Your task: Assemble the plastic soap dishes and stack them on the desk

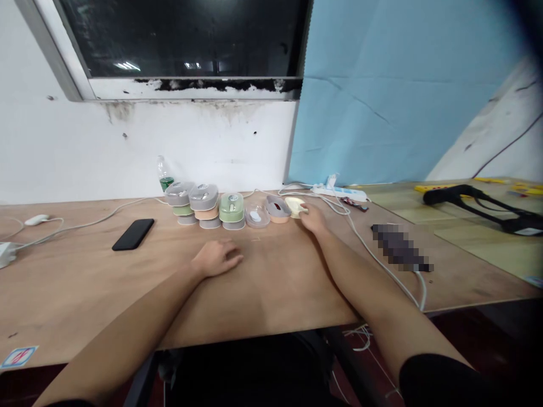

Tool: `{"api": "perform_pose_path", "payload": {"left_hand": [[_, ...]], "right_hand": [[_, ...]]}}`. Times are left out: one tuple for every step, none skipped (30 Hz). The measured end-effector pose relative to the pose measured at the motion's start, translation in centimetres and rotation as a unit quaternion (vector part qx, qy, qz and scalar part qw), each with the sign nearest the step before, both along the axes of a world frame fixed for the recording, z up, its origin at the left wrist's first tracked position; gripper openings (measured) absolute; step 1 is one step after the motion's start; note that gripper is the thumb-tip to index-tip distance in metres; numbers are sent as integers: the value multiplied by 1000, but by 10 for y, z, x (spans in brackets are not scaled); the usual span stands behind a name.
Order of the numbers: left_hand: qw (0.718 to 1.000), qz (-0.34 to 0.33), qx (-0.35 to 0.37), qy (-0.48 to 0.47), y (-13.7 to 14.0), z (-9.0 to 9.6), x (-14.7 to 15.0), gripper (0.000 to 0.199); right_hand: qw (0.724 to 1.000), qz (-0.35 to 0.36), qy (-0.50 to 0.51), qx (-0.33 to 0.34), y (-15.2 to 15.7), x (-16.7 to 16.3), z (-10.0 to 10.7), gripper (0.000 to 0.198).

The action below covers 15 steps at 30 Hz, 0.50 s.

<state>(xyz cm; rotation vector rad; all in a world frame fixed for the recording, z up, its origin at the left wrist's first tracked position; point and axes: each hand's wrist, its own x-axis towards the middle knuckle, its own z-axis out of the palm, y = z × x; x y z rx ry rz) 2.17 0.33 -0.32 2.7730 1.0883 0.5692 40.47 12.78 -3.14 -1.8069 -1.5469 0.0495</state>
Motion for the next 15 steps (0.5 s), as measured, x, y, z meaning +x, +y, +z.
{"api": "perform_pose_path", "payload": {"left_hand": [[1000, 24, -8, -14, 4, 1, -2, 32], [999, 40, -15, -29, 8, 1, -3, 33], [998, 48, -20, -41, 13, -1, -5, 33], [997, 48, -27, -48, 18, -3, -5, 32], [997, 43, -32, -51, 23, -5, -5, 31], [997, 36, -35, -52, 26, -8, -5, 31], [998, 30, -36, -52, 28, -11, -5, 30], [998, 24, -36, -50, 29, -12, -4, 31], [998, 21, -34, -47, 29, -13, -3, 31], [998, 18, -33, -41, 27, -13, -2, 32], [999, 15, -33, -32, 25, -12, -1, 33], [999, 12, -32, -23, 22, -10, 0, 34], [999, 10, -33, -16, 20, -9, 0, 35], [999, 7, -32, -10, 19, -7, 1, 35], [999, 5, -32, -7, 17, -6, 1, 35]], "right_hand": [[1000, 2, -5, -7, 2, -2, -2, 42], [1000, 1, -11, -2, 2, -4, -2, 42], [1000, -3, -17, 11, 3, -6, -1, 41], [999, -11, -24, 29, 2, -8, 1, 40], [998, -22, -31, 50, 2, -9, 4, 39], [996, -34, -39, 71, 0, -8, 7, 38], [994, -45, -46, 90, -2, -6, 11, 37], [992, -55, -54, 103, -4, -3, 14, 37], [990, -66, -60, 112, -6, 1, 18, 38], [988, -82, -62, 118, -9, 7, 21, 38], [986, -104, -59, 121, -12, 14, 25, 39], [982, -132, -48, 123, -16, 21, 28, 40], [977, -166, -31, 127, -20, 29, 31, 41], [971, -202, -10, 131, -23, 37, 34, 42], [962, -237, 10, 131, -27, 46, 37, 43]]}}
